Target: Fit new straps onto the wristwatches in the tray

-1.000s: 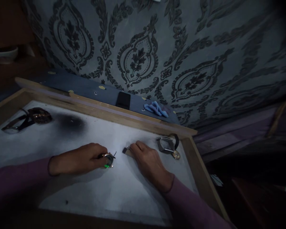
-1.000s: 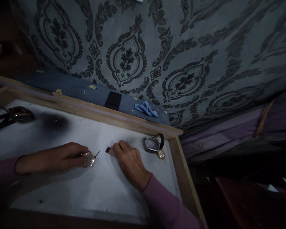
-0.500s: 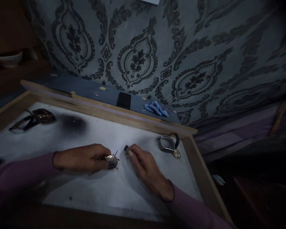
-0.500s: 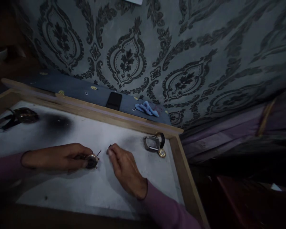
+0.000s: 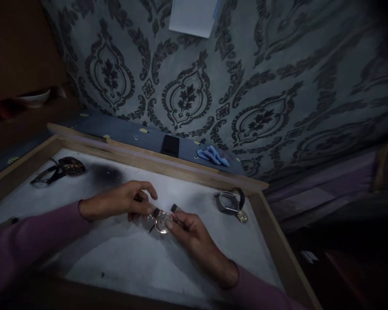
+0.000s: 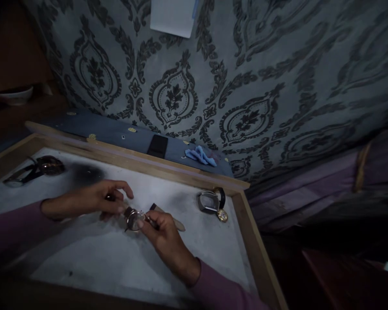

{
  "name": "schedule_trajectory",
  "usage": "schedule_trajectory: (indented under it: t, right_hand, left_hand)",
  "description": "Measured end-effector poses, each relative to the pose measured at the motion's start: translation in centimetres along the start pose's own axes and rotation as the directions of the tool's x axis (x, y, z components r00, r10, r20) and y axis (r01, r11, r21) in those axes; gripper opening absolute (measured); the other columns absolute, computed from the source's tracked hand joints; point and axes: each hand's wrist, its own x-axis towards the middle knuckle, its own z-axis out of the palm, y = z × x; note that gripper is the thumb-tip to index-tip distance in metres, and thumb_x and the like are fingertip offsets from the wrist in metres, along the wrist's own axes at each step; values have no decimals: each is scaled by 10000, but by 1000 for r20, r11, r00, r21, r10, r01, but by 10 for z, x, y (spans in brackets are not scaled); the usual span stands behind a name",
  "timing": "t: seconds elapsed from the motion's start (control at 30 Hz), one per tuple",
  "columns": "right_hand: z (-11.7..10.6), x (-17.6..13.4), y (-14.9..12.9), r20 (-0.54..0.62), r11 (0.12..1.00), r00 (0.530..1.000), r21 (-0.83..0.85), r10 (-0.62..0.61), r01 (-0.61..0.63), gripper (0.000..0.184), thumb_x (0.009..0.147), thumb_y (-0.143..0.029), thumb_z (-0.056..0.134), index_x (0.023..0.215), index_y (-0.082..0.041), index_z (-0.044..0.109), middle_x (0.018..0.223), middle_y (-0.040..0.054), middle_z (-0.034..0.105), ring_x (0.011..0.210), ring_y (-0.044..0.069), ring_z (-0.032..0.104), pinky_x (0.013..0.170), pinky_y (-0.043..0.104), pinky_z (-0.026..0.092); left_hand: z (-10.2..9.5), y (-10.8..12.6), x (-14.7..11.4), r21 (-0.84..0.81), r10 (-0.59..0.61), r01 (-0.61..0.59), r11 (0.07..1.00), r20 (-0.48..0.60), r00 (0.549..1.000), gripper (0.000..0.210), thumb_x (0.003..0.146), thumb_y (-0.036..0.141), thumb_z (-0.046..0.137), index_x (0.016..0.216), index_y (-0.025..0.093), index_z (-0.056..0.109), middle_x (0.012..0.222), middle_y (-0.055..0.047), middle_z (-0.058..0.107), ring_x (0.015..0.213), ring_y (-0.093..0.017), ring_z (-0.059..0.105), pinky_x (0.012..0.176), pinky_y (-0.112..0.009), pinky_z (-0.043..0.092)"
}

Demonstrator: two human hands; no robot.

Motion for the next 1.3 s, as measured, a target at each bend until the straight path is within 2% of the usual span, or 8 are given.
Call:
schedule_trajectory:
  t: [0.17,0.43,0.63,0.87,0.97,1.1,1.2,1.3]
  right_hand:
    - [0,-1,-5,-183,991,983,131,-15,40,420,777,-566,671,712,-154,628,650,-15,475,603,110,380,559,224,316]
    - [7,-2,-8,-284,981,957,164,-52,102,422,762,-562,687,772,-140,670,663,-2,495,603,113,370,533,213,309]
    - [10,2,-1,-292,978,950,136,-111,156,371,808,-515,657,766,-148,686,690,13,556,688,148,475,630,233,391]
    - [18,1,5,-125,987,979,18,-159,162,351,815,-519,652,752,-176,687,693,5,538,677,152,473,666,271,419]
    - [18,-2,6,-42,995,996,-60,-81,79,342,798,-471,683,669,-161,620,621,-28,461,579,111,393,549,231,348]
    - [12,-11,8,-89,933,978,-328,-187,148,215,858,-328,622,726,-157,623,553,-53,416,502,94,356,478,219,283]
    - [6,-18,7,-78,728,879,-597,-470,337,188,894,-253,574,1037,-150,641,576,-47,475,495,111,411,515,237,336]
    - [2,-21,6,29,588,843,-703,-538,399,329,913,-247,566,1225,-144,566,660,-2,586,547,140,502,574,262,391]
  left_hand:
    - [13,-15,10,-420,35,-94,902,-148,988,440,674,396,802,954,137,584,817,-25,620,670,-119,574,571,-220,428]
    - [50,-18,7,-562,22,-102,821,-148,989,399,727,408,781,995,142,651,951,-66,599,842,-154,521,700,-244,402]
    - [59,-23,3,-469,60,-116,876,-133,989,368,774,452,730,1025,190,670,1097,-83,625,1062,-240,523,799,-303,406]
    - [55,-21,4,-382,141,-234,894,-257,956,306,830,455,656,946,172,647,964,-52,679,917,-195,593,854,-316,422]
    - [40,-19,6,-279,150,-226,933,-271,951,351,824,504,631,867,159,576,840,-42,669,742,-156,594,696,-273,443]
    - [20,-14,1,-29,60,-62,998,-56,997,331,875,523,523,920,202,456,642,38,560,505,-112,499,471,-216,352]
    - [20,-6,-9,281,-21,-33,959,189,982,225,917,411,461,824,206,446,626,41,508,509,-108,476,491,-217,384]
    - [26,0,-17,404,-104,-26,914,298,949,161,911,319,428,801,204,453,632,32,502,519,-115,482,506,-222,400]
